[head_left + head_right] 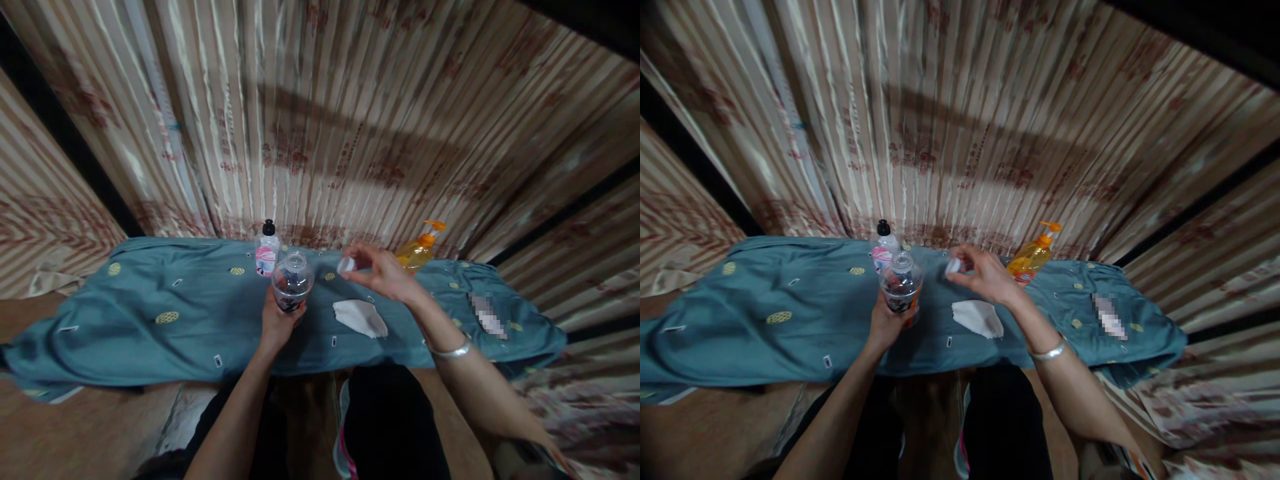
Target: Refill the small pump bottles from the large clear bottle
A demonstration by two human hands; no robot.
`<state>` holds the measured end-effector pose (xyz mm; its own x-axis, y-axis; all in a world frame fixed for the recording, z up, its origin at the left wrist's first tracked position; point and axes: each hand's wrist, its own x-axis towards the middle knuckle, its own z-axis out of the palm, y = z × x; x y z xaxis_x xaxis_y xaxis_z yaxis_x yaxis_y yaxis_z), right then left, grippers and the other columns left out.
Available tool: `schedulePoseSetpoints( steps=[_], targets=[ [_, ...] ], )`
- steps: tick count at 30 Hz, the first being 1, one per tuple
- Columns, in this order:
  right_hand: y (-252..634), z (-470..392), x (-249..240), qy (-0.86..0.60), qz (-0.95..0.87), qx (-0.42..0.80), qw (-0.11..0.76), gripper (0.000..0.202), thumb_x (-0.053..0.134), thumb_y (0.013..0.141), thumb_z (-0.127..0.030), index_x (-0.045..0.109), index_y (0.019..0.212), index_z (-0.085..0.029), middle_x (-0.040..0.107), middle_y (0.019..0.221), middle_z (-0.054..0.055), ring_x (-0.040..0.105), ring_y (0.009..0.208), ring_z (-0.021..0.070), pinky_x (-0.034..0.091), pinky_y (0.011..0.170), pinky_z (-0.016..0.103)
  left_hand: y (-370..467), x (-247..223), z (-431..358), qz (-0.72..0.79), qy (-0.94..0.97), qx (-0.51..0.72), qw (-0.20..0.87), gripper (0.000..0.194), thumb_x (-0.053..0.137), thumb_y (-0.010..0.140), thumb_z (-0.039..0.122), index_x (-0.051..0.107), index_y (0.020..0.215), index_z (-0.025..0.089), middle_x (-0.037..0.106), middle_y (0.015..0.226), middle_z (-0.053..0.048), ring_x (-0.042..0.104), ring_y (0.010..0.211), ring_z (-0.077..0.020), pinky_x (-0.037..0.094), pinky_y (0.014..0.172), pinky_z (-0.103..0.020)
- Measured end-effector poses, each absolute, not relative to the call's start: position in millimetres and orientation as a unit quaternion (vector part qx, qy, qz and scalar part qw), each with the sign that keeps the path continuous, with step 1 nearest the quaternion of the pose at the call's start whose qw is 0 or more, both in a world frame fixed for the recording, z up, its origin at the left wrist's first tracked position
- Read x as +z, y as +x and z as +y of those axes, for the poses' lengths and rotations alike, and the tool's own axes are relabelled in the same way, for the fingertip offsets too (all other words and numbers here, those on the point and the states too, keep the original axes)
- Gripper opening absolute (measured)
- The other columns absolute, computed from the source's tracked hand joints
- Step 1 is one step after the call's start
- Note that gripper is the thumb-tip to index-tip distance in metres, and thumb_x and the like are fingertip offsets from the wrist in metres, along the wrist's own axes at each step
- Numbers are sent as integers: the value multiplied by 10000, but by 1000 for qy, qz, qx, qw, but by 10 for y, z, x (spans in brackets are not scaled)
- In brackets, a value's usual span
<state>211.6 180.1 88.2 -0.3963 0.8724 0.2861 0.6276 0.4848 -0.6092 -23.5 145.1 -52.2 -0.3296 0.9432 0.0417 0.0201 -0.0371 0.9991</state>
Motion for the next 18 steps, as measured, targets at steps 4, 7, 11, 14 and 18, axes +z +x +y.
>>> schedulePoseSetpoints(
  steps=[4, 7, 11, 14, 18],
  targets=[
    [2966, 1496, -3, -654, -659, 189, 320, 265, 765, 722, -371, 696, 934, -227, 815, 865, 52, 778, 792, 254, 613, 768, 363, -312, -536, 1491, 590, 419, 582, 371, 663, 884, 518, 191, 614, 1122, 227, 797, 970, -35, 783, 904, -282, 621, 851, -409],
    [3501, 1223, -583, -779, -542, 123, 292, 244, 721, 709, -402, 719, 897, -246, 802, 775, 68, 784, 737, 285, 618, 693, 374, -382, -542, 1523, 607, 414, 581, 350, 652, 885, 523, 208, 608, 1113, 235, 803, 997, -41, 786, 932, -284, 612, 890, -415],
    [3845, 916, -1014, -810, -519, 63, 266, 290, 647, 784, -451, 753, 977, -263, 842, 894, 115, 823, 903, 356, 666, 816, 471, -483, -555, 1548, 625, 409, 578, 328, 655, 889, 532, 235, 596, 1118, 241, 804, 1012, -60, 784, 920, -298, 618, 889, -440],
    [3905, 837, -1110, -787, -553, 49, 270, 372, 602, 816, -476, 758, 1027, -212, 836, 1120, 219, 795, 1130, 406, 631, 1023, 555, -528, -570, 1556, 636, 407, 575, 316, 620, 894, 544, 258, 590, 1084, 262, 798, 989, -56, 780, 917, -316, 622, 896, -479],
    [3749, 1015, -998, -746, -588, 31, 313, 531, 628, 842, -537, 743, 1213, -175, 781, 1277, 282, 734, 1265, 467, 562, 1127, 646, -508, -582, 1557, 635, 412, 574, 312, 620, 897, 540, 240, 600, 1084, 263, 793, 989, -51, 777, 914, -316, 622, 906, -489]
  ],
)
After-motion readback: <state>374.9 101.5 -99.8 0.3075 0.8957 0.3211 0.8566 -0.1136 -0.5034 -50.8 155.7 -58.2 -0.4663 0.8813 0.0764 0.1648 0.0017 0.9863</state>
